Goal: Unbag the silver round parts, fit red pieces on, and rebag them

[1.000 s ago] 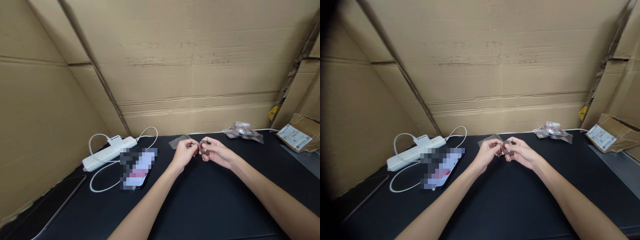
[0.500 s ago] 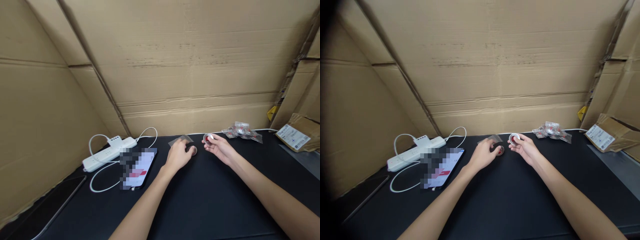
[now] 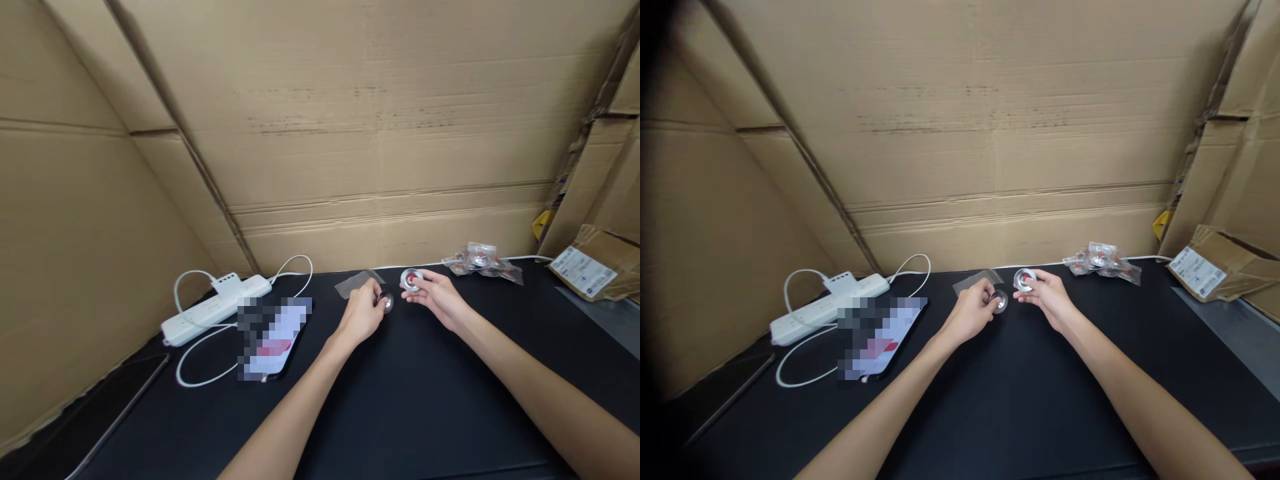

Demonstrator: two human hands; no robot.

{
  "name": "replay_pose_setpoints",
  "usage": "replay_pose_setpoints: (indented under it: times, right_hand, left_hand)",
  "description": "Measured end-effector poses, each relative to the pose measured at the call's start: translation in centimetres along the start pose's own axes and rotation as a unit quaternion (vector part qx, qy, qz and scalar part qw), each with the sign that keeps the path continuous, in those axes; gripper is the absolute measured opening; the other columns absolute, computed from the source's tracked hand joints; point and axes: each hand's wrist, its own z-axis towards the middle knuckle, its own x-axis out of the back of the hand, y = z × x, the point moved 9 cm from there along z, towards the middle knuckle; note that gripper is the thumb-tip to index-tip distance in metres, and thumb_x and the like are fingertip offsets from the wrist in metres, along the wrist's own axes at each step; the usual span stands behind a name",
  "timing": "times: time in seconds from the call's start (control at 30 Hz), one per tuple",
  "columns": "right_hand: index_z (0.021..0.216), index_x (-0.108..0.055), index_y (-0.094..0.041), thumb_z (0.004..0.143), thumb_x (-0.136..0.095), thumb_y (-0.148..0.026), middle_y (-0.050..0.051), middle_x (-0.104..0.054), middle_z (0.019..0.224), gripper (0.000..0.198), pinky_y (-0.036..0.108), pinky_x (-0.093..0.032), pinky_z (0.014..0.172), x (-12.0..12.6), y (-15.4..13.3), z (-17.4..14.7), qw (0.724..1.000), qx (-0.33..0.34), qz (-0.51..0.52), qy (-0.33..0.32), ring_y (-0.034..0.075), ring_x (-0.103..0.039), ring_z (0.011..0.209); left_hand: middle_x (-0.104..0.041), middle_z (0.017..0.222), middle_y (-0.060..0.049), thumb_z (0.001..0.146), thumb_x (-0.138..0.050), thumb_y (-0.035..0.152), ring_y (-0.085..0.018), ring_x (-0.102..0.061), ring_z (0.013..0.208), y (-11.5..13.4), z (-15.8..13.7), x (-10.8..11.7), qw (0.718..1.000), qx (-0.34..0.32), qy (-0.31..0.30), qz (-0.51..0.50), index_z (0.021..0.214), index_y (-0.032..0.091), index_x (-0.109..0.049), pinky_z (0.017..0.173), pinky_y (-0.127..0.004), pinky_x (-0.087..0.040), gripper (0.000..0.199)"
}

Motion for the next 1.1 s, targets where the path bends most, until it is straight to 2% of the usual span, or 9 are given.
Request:
replay_pose_setpoints:
  times: [0.1, 0.23, 0.3, 0.4, 0.5, 0.63, 0.73, 0.93, 1.1]
  right_hand:
    - [0.099, -0.069, -0.016, 0.083, -0.064, -0.032, 0.008, -0.072, 0.083, 0.023, 0.034, -0.057, 0.065, -0.3, -2.0, -0.5, 0.981, 0.119, -0.153, 0.018, 0.020, -0.070, 0.066]
    - [0.111, -0.070, -0.021, 0.091, -0.052, -0.025, 0.008, -0.073, 0.093, 0.027, 0.037, -0.055, 0.081, -2.3, -5.0, -2.7, 0.878, 0.292, -0.377, 0.029, 0.021, -0.070, 0.082]
    - [0.115, -0.069, -0.023, 0.092, -0.048, -0.021, 0.009, -0.072, 0.104, 0.030, 0.039, -0.052, 0.089, -3.5, -5.1, -3.3, 0.844, 0.324, -0.427, 0.001, 0.022, -0.068, 0.093]
    - [0.123, -0.065, -0.023, 0.093, -0.046, -0.019, 0.010, -0.068, 0.115, 0.035, 0.041, -0.051, 0.093, -4.6, -4.2, -3.5, 0.825, 0.326, -0.460, -0.051, 0.025, -0.065, 0.105]
    - [0.131, -0.058, -0.022, 0.095, -0.045, -0.022, 0.011, -0.065, 0.123, 0.038, 0.043, -0.049, 0.098, -4.8, -3.8, -3.3, 0.824, 0.319, -0.462, -0.077, 0.026, -0.062, 0.113]
    - [0.135, -0.054, -0.021, 0.096, -0.045, -0.025, 0.011, -0.060, 0.131, 0.041, 0.043, -0.046, 0.103, -4.9, -4.0, -3.4, 0.830, 0.320, -0.446, -0.095, 0.026, -0.058, 0.120]
    - [0.132, -0.057, -0.021, 0.096, -0.046, -0.025, 0.010, -0.062, 0.128, 0.038, 0.042, -0.046, 0.103, -5.0, -4.4, -3.5, 0.841, 0.329, -0.420, -0.093, 0.024, -0.059, 0.118]
    - [0.127, -0.061, -0.025, 0.092, -0.055, -0.028, 0.007, -0.068, 0.118, 0.036, 0.040, -0.049, 0.097, -4.4, -4.6, -3.2, 0.867, 0.309, -0.385, -0.066, 0.023, -0.063, 0.108]
    - [0.125, -0.062, -0.027, 0.090, -0.058, -0.029, 0.006, -0.069, 0.111, 0.036, 0.039, -0.052, 0.091, -4.2, -4.5, -3.0, 0.885, 0.287, -0.361, -0.058, 0.020, -0.065, 0.095]
  left_hand:
    - [-0.062, 0.055, 0.001, 0.080, -0.064, 0.022, -0.014, -0.059, 0.046, -0.5, -0.1, -1.4, 0.986, 0.065, -0.043, -0.149, 0.082, 0.018, -0.052, 0.048, -0.023, -0.040, 0.012]
    - [-0.067, 0.065, -0.006, 0.078, -0.069, 0.021, -0.014, -0.063, 0.052, -0.6, -0.5, -2.9, 0.919, 0.139, -0.083, -0.360, 0.081, 0.012, -0.059, 0.047, -0.022, -0.045, 0.014]
    - [-0.070, 0.072, -0.009, 0.078, -0.070, 0.018, -0.013, -0.065, 0.057, -0.3, -0.7, -3.1, 0.885, 0.150, -0.092, -0.430, 0.079, 0.010, -0.063, 0.053, -0.023, -0.050, 0.011]
    - [-0.071, 0.076, -0.012, 0.083, -0.064, 0.017, -0.015, -0.068, 0.063, -0.1, -0.8, -3.1, 0.850, 0.165, -0.092, -0.491, 0.081, 0.008, -0.067, 0.063, -0.027, -0.055, 0.010]
    - [-0.070, 0.072, -0.013, 0.088, -0.057, 0.017, -0.018, -0.069, 0.068, 0.1, -0.9, -3.2, 0.818, 0.173, -0.088, -0.542, 0.081, 0.007, -0.068, 0.070, -0.031, -0.056, 0.016]
    - [-0.071, 0.081, -0.013, 0.088, -0.061, 0.020, -0.016, -0.068, 0.073, 0.8, -0.8, -3.0, 0.786, 0.148, -0.088, -0.593, 0.087, 0.007, -0.070, 0.079, -0.030, -0.056, 0.016]
    - [-0.071, 0.085, -0.012, 0.086, -0.065, 0.021, -0.015, -0.068, 0.075, 0.8, -0.9, -3.3, 0.769, 0.151, -0.102, -0.612, 0.093, 0.008, -0.069, 0.081, -0.028, -0.055, 0.015]
    - [-0.070, 0.095, -0.011, 0.088, -0.062, 0.018, -0.017, -0.068, 0.089, 0.8, -1.2, -4.3, 0.697, 0.187, -0.126, -0.681, 0.098, 0.012, -0.067, 0.095, -0.035, -0.052, 0.013]
    - [-0.070, 0.093, -0.014, 0.085, -0.065, 0.016, -0.019, -0.069, 0.089, 0.5, -1.0, -3.9, 0.708, 0.205, -0.104, -0.668, 0.097, 0.008, -0.067, 0.095, -0.035, -0.053, 0.015]
